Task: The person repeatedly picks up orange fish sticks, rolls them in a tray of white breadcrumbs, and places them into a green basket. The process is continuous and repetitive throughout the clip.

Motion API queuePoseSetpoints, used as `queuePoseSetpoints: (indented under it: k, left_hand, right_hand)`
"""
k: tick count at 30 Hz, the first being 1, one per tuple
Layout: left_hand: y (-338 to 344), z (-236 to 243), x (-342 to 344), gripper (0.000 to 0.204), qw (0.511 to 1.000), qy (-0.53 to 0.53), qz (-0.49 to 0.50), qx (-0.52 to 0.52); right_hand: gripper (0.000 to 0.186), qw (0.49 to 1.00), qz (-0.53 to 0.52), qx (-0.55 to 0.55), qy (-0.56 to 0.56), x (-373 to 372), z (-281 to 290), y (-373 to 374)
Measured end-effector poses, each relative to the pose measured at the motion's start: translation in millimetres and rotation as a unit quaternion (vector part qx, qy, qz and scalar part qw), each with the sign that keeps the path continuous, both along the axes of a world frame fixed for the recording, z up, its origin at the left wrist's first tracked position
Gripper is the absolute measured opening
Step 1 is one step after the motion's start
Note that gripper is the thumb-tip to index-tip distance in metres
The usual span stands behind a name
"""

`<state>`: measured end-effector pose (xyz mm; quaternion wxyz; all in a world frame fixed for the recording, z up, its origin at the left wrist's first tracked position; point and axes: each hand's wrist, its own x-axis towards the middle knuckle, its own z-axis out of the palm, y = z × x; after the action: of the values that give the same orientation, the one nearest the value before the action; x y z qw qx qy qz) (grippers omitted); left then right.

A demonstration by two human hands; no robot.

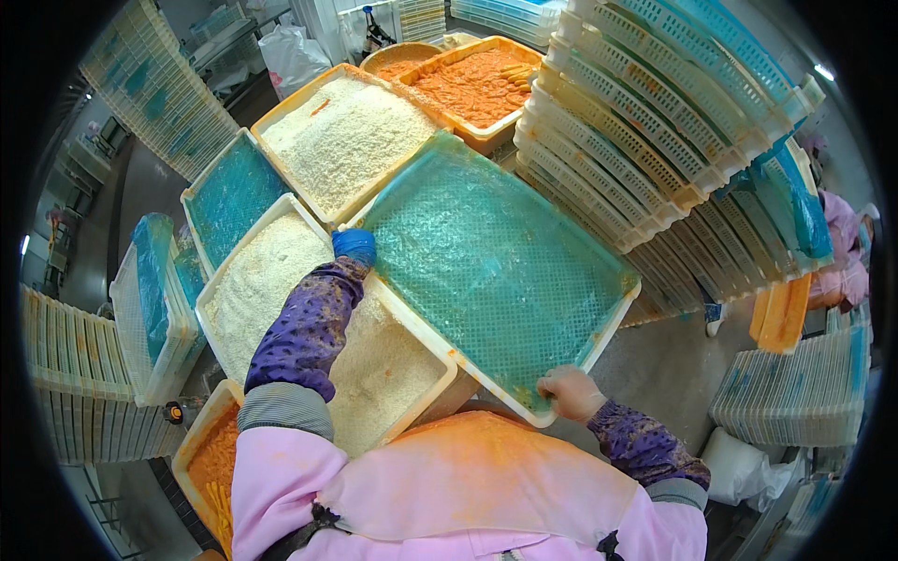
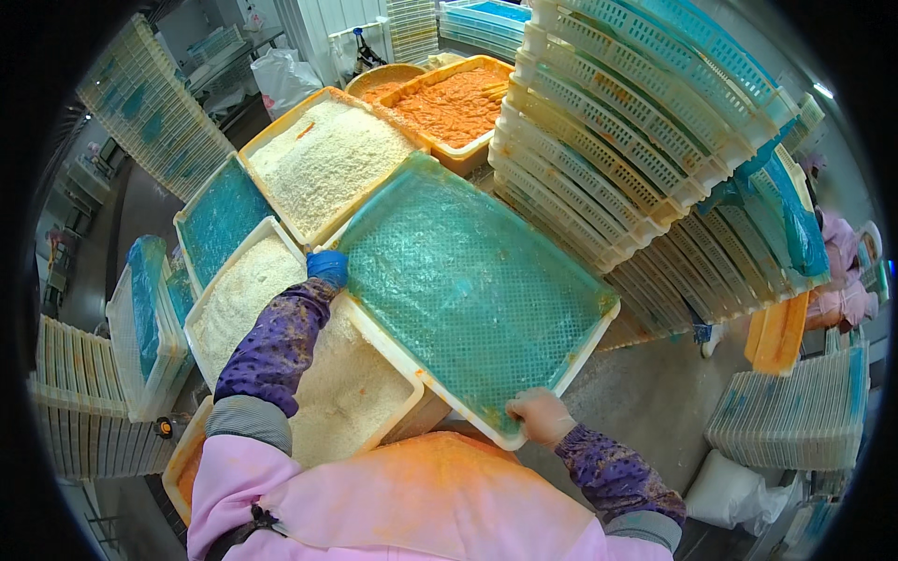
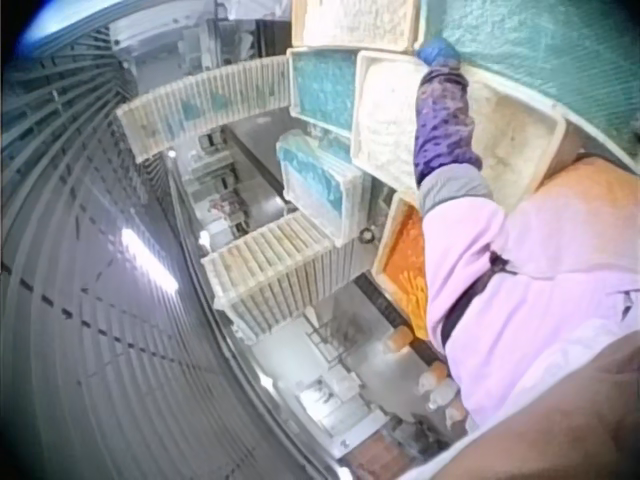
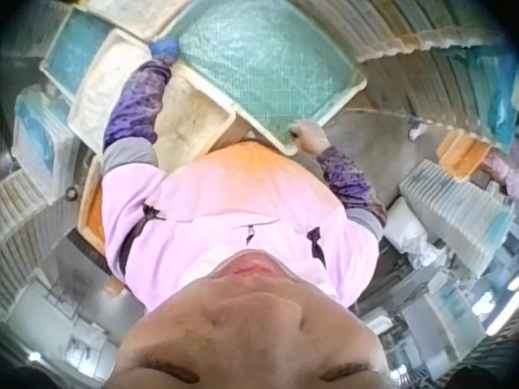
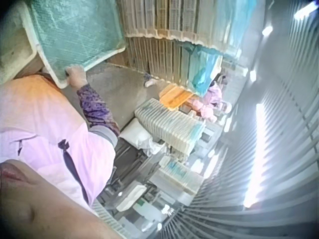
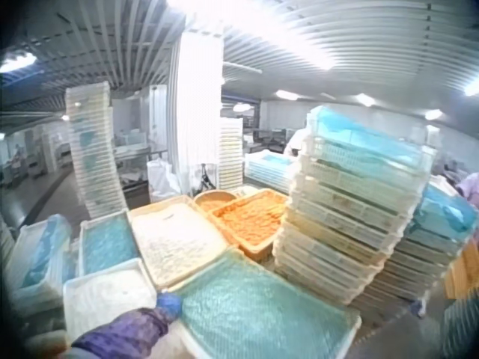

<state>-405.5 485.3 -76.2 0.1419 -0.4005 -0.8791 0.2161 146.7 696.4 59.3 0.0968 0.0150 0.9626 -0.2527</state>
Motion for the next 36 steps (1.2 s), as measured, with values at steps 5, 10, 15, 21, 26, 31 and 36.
queuePoseSetpoints:
  k: [5,10,15,21,26,31,36]
  left_hand:
    - [24,9,14,0.064,0.982,0.007,-0.128,-0.137]
    - [40,75,146,0.023,0.951,-0.224,-0.208,0.04]
    - [42,78,210,0.041,0.951,-0.289,-0.108,-0.021]
    - [-22,128,225,0.031,0.9,-0.389,-0.067,0.182]
    - [-147,170,271,0.028,0.79,-0.31,0.05,0.526]
    - [-323,166,337,0.021,0.723,-0.144,0.283,0.613]
    - [-438,133,385,0.02,0.686,-0.059,0.368,0.625]
  right_hand:
    - [0.031,0.944,0.099,0.062,-0.309,-25,20,-3]
    - [0.049,0.97,-0.066,-0.05,-0.229,-72,39,38]
    - [0.061,0.917,-0.33,0.224,-0.009,-131,-37,156]
    - [0.049,0.981,-0.164,-0.025,0.102,-207,24,48]
    - [0.047,0.953,-0.026,-0.23,0.197,-234,27,-85]
    - [0.05,0.966,0.075,-0.218,0.114,-270,34,-191]
    - [0.067,0.966,0.127,0.063,0.216,-316,-8,-258]
